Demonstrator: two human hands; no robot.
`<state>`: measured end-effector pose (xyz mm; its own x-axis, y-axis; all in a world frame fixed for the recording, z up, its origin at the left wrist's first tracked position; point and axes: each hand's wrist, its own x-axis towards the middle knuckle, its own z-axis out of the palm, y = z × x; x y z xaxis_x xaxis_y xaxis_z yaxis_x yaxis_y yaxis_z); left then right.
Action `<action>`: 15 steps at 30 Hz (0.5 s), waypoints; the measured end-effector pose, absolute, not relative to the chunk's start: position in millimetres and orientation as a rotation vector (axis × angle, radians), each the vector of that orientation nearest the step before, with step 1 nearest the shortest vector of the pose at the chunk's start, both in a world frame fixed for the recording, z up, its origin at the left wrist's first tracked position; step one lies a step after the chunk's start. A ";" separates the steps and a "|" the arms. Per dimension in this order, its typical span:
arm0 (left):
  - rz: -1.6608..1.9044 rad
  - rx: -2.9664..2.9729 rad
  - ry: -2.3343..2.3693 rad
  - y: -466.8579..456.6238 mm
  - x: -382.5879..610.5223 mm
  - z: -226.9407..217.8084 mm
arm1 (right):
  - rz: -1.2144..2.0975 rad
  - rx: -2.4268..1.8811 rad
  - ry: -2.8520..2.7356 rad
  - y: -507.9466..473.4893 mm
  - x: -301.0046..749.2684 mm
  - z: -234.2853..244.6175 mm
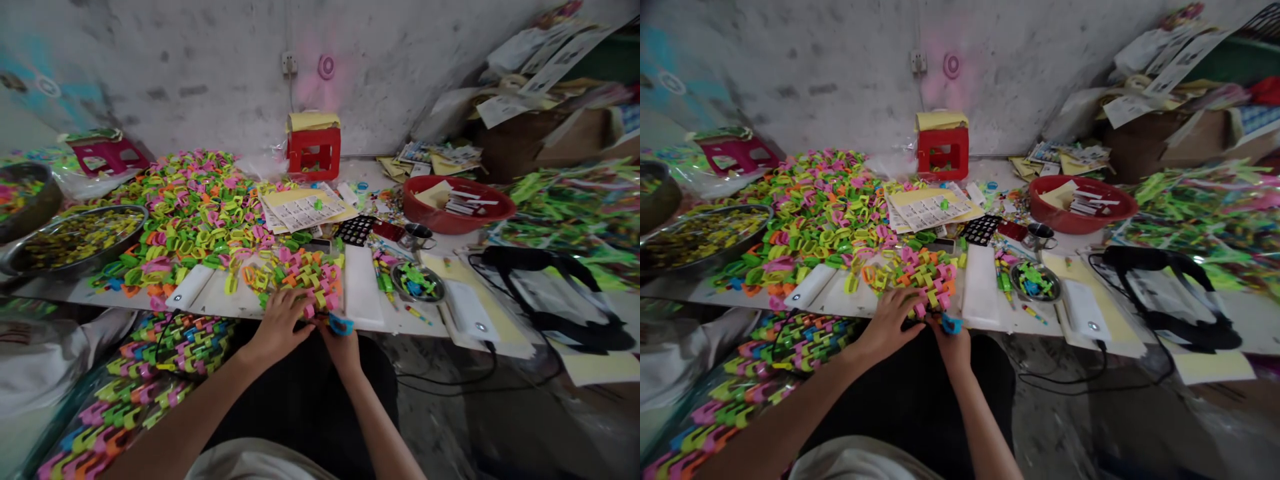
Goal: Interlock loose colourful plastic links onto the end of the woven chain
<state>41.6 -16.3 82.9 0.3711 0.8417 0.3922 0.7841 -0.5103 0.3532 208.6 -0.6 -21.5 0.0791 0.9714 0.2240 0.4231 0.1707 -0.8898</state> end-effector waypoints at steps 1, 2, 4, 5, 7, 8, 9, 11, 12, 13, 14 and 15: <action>0.816 2.509 1.492 -17.2 41.2 83.5 | 0.688 -1.484 -1.565 -1.8 208.6 -19.9; 0.814 2.505 1.492 -18.1 41.1 84.6 | 0.661 -1.567 -1.647 -2.6 208.4 -16.9; 0.814 2.486 1.510 -19.1 42.3 87.0 | 0.628 -1.702 -1.837 -3.1 207.1 -7.6; 0.818 2.475 1.523 -19.3 43.7 87.8 | 0.620 -1.738 -1.933 -2.7 206.1 -2.4; 0.840 2.454 1.559 -18.8 47.9 87.8 | 0.604 -1.782 -2.100 -0.8 203.9 6.9; 0.859 2.441 1.587 -18.3 50.5 87.1 | 0.596 -1.803 -2.156 0.6 202.8 10.2; 0.883 2.426 1.623 -17.6 53.2 85.9 | 0.590 -1.821 -2.203 2.3 201.8 12.5; 0.939 2.394 1.697 -16.1 58.1 83.3 | 0.576 -1.837 -2.280 6.5 199.9 14.5; 0.961 2.382 1.725 -15.4 59.8 82.1 | 0.573 -1.829 -2.314 8.9 198.9 14.7; 0.976 2.375 1.741 -14.9 61.1 81.1 | 0.575 -1.811 -2.350 11.4 197.9 15.0; 0.980 2.375 1.746 -14.6 61.8 80.4 | 0.576 -1.796 -2.386 13.8 196.9 15.6; 0.975 2.379 1.746 -14.4 62.2 80.0 | 0.576 -1.783 -2.419 16.1 196.0 16.7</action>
